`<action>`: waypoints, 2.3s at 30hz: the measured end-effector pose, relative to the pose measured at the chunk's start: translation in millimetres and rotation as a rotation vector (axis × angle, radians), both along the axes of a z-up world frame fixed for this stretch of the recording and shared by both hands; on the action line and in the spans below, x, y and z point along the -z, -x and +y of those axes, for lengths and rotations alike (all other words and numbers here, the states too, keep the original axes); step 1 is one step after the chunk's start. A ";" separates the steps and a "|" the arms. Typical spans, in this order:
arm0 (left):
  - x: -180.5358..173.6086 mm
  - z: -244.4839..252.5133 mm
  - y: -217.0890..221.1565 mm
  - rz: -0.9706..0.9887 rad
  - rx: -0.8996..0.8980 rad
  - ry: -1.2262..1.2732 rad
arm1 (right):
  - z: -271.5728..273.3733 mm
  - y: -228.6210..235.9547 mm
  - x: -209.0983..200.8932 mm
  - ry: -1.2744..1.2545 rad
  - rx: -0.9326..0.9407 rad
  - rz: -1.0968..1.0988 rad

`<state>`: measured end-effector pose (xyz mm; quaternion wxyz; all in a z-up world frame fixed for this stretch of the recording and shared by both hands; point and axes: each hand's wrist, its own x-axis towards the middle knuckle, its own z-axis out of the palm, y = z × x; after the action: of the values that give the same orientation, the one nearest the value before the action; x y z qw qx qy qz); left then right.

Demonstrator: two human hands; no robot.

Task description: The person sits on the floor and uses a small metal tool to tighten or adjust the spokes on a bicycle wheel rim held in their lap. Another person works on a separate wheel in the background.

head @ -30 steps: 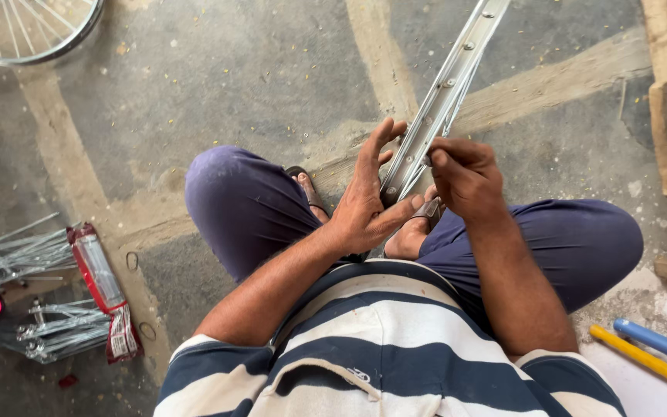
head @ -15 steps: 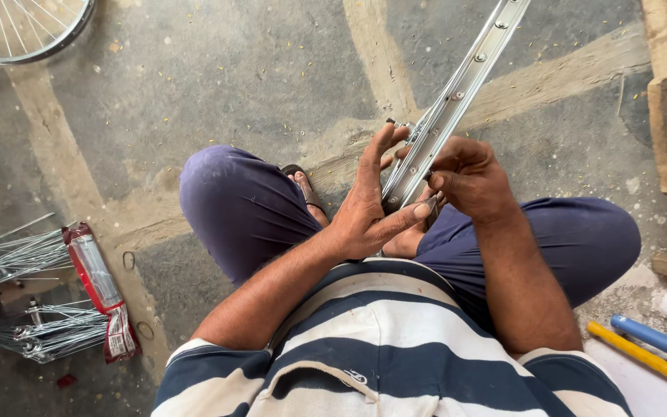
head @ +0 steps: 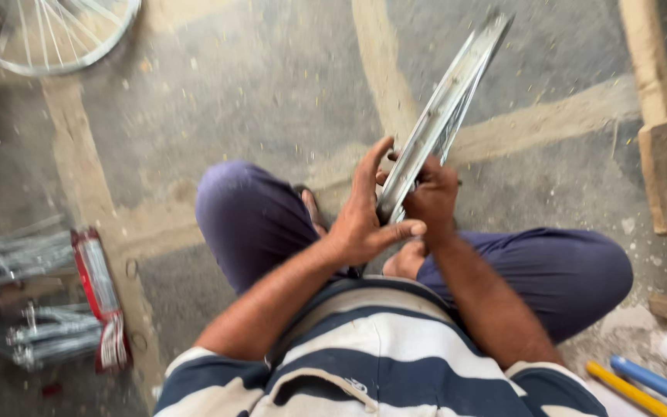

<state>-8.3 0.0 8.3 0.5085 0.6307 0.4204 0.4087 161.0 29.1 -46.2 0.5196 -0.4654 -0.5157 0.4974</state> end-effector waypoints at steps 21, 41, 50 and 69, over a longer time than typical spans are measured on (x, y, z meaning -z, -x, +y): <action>-13.7 7.9 -7.4 0.041 0.095 -0.084 | 16.6 -43.4 -8.0 0.263 -0.519 0.345; 3.2 8.2 -16.9 -0.115 0.074 0.040 | 0.1 -24.4 12.2 -0.568 0.204 -0.525; -1.7 13.8 -14.9 0.008 0.112 -0.019 | 45.7 -83.3 15.7 0.171 -0.455 0.395; -30.2 22.0 -21.5 0.173 0.103 -0.098 | 25.9 -19.8 -11.9 -0.553 0.229 -0.476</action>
<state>13.2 22.0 38.5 0.4593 0.7083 0.4093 0.3462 180.8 55.0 -34.3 0.5434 -0.4650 -0.6813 0.1561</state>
